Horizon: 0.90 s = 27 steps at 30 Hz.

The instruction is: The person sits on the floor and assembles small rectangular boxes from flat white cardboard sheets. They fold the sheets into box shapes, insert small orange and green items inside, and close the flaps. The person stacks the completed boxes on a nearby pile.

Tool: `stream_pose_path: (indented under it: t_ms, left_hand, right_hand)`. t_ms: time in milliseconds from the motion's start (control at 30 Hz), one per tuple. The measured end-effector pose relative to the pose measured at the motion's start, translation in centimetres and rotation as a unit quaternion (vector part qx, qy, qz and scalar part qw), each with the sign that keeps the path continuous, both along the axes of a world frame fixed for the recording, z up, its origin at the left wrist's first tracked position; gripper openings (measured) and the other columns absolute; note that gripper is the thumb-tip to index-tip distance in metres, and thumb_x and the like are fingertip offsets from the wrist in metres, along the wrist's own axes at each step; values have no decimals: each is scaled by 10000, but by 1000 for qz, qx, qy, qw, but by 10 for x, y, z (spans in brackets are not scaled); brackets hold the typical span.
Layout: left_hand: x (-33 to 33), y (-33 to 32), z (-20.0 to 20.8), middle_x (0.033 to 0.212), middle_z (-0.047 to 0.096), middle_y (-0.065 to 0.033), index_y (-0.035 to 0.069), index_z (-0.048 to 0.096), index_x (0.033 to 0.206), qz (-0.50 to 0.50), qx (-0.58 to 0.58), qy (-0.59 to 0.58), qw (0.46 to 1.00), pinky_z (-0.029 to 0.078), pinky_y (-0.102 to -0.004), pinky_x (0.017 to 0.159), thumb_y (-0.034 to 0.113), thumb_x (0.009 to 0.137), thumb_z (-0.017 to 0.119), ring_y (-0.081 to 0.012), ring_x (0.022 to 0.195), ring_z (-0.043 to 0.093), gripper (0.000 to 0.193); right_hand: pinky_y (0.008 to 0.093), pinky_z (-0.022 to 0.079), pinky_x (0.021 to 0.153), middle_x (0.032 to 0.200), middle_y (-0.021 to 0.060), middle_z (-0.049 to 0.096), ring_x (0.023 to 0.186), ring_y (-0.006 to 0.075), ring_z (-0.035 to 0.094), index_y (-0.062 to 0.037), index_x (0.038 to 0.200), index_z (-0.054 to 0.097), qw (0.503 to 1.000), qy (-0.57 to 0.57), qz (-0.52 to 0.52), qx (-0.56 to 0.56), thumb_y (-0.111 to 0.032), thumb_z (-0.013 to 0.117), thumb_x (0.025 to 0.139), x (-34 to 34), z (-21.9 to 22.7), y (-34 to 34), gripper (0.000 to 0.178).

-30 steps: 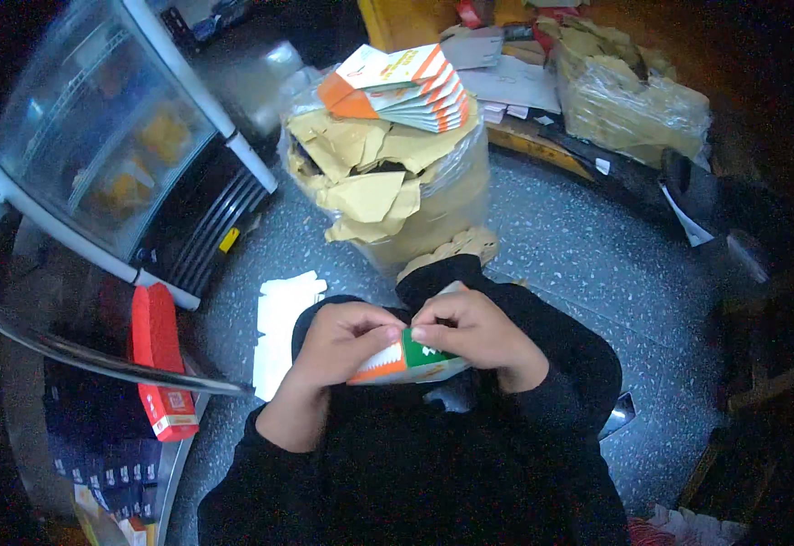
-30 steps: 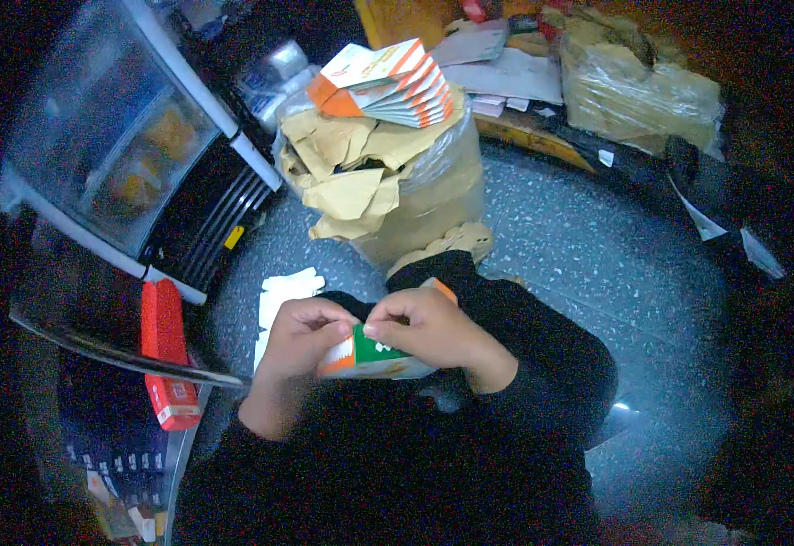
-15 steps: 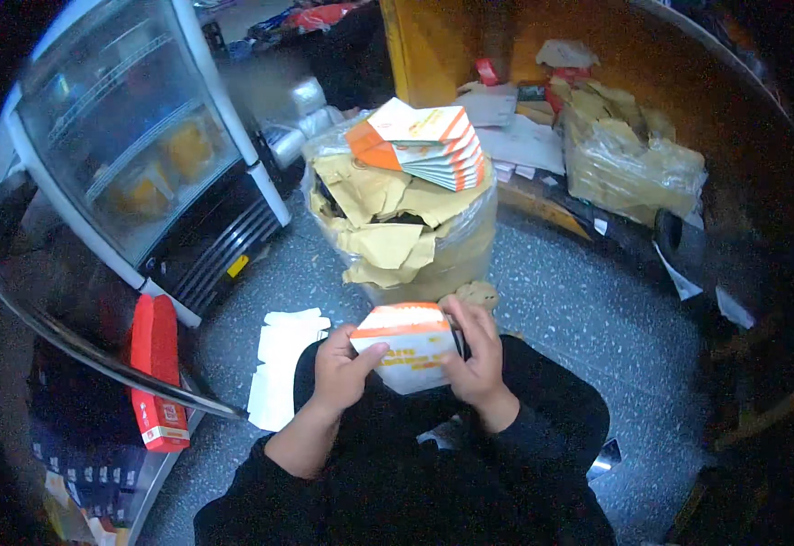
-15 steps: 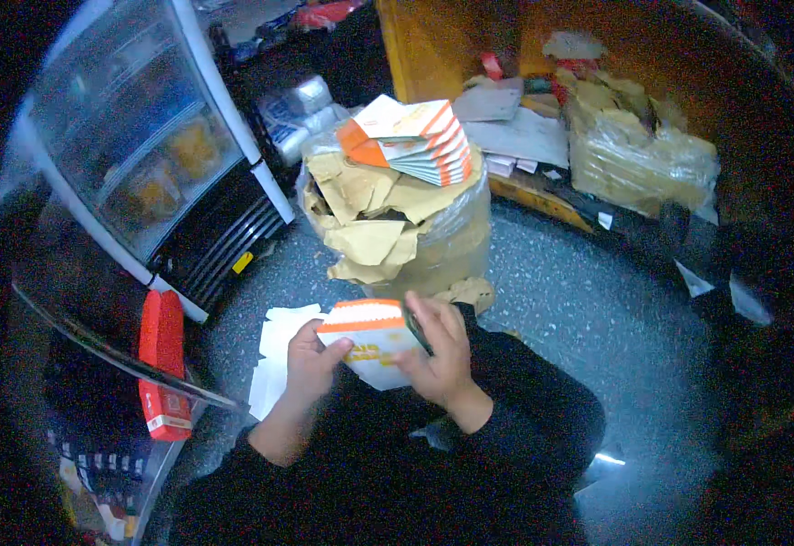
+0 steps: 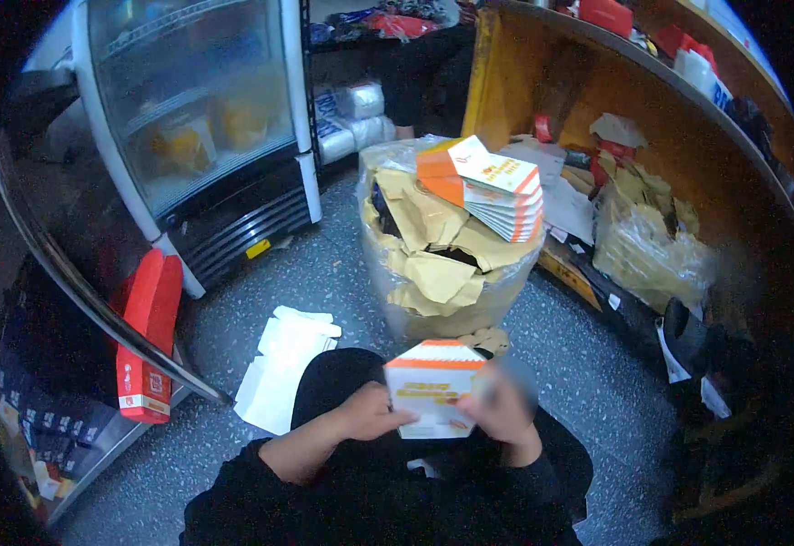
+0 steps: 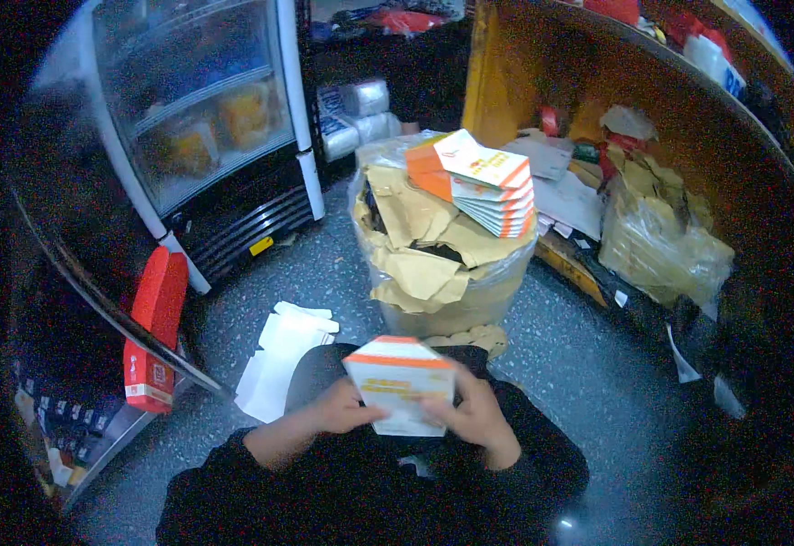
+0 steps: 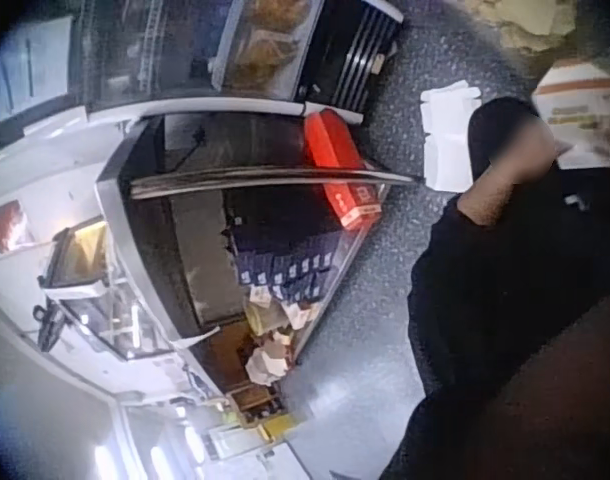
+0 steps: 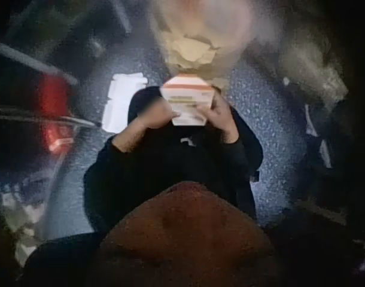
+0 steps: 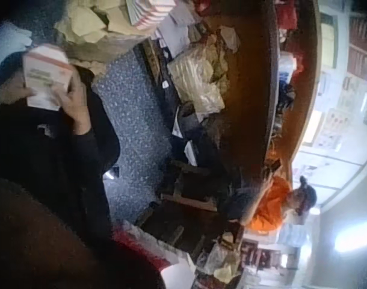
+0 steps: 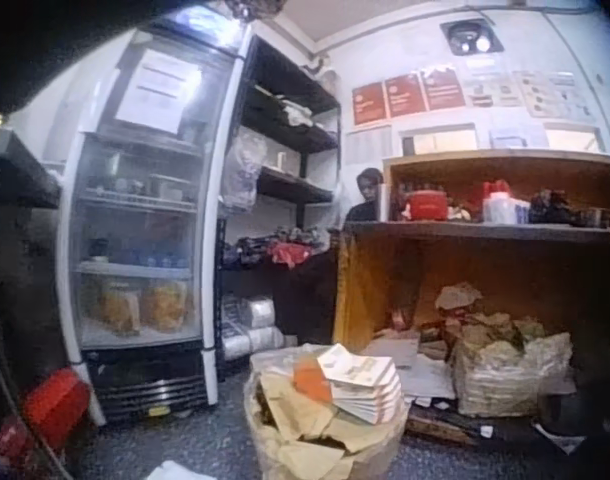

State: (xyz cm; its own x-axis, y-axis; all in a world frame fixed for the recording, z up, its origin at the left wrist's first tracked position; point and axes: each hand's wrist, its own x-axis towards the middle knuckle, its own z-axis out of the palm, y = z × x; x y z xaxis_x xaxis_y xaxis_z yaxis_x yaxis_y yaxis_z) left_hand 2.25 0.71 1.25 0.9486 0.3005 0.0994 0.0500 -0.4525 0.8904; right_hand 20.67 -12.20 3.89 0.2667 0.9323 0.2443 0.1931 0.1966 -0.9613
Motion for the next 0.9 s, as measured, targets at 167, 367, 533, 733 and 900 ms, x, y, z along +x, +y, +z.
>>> stream_pose_path:
  t_ms: [167,367,533,733,900]
  left_hand:
    - [-13,22,2,871,614,-99,99,601,1012,16,25,-108,994,449,-323,730,205,778,594,-222,863,592,257]
    - [-8,23,-18,1311,115,-282,77,57,1325,178,215,-213,936,214,-470,1001,508,455,779,-434,1220,175,1210]
    - [7,27,-32,1265,212,-266,179,193,1295,249,245,-226,909,281,-502,945,427,464,794,-447,1156,272,1055]
    - [11,76,-1,1138,371,-193,211,497,1070,273,316,-283,864,355,-471,880,240,469,768,-386,1039,400,660]
    - [21,131,92,1187,365,-150,273,538,1086,232,439,-185,848,327,-475,925,174,481,745,-380,1094,348,647]
  right_hand:
    - [257,451,616,765,107,605,696,172,581,-41,981,602,986,-138,90,19,-77,551,740,2,-11,11,249]
    - [225,434,613,801,92,587,692,144,550,16,860,620,974,107,-129,156,52,551,738,-27,-50,37,144]
    - [286,436,754,894,104,582,813,162,548,9,927,568,943,286,-128,110,13,578,741,-61,-55,59,186]
    - [373,355,922,1194,131,423,1114,255,410,49,1181,372,979,75,-148,123,-35,630,704,-36,-12,78,549]
    - [336,435,828,1096,145,506,947,214,533,45,1145,407,974,3,-186,132,-43,621,726,7,83,105,478]
